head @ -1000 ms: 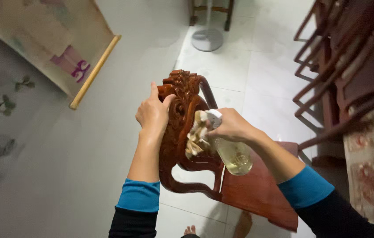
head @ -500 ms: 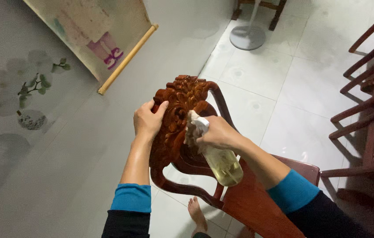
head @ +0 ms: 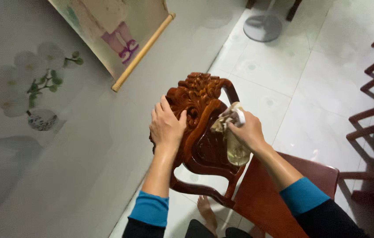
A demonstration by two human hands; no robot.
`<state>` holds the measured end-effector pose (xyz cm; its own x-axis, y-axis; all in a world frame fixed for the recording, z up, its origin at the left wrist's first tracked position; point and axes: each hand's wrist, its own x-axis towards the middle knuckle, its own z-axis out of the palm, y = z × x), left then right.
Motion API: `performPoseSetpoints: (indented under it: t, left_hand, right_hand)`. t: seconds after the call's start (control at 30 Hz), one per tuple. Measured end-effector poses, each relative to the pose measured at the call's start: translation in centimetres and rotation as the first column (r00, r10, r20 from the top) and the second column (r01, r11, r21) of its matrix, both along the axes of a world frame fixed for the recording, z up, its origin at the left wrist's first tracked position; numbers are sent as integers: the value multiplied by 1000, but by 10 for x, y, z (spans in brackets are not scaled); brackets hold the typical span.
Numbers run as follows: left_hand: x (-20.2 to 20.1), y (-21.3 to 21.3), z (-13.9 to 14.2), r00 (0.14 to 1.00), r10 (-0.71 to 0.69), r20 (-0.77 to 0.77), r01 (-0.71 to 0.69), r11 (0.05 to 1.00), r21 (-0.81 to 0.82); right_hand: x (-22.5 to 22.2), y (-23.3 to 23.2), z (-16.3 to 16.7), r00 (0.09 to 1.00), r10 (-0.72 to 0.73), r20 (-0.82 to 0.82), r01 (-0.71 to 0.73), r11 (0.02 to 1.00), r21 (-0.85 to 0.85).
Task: The person sprays a wooden chair with a cleaning solution and wipes the backrest, seat, and legs with a cloth. The person then moves to a second chair and repeats the same cleaning process.
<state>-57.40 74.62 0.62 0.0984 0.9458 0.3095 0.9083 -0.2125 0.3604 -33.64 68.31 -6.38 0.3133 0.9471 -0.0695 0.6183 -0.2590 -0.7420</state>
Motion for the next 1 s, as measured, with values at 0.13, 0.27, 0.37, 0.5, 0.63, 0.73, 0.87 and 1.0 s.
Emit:
performPoseSetpoints:
  t: [0.13,0.27,0.37,0.5,0.63,0.73,0.87,1.0]
  left_hand:
    - [13,-16,-11,990,-21,-137,42,988,150]
    - [32,-35,-4,975,-48,-218,77,989,127]
    - [56,-70,7,964,-68,-255,104,986,131]
    - [97,-129,21,956,-24,-293,112,952,286]
    - [131,-172,29,930,-5,-368,132,938,319]
    - [155,-204,33,917,-28,-397,189,908,374]
    - [192,-255,42,907,-14,-422,206,887,414]
    - [222,-285,55,894,-7,-447,210,890,406]
  right_hand:
    - [15,-34,-75,987,-131,95,119,985,121]
    - [44,-75,-120,967,-228,118,224,974,42]
    - [72,-121,-131,958,-245,147,249,968,-13]
    - [100,-177,-131,918,-215,332,218,976,30]
    - [129,-228,-139,913,-256,319,245,967,75]
    - [150,-263,-154,914,-277,296,294,956,-14]
    - [170,-298,-176,904,-402,143,424,887,-184]
    - [187,-328,-195,895,-405,190,442,862,-246]
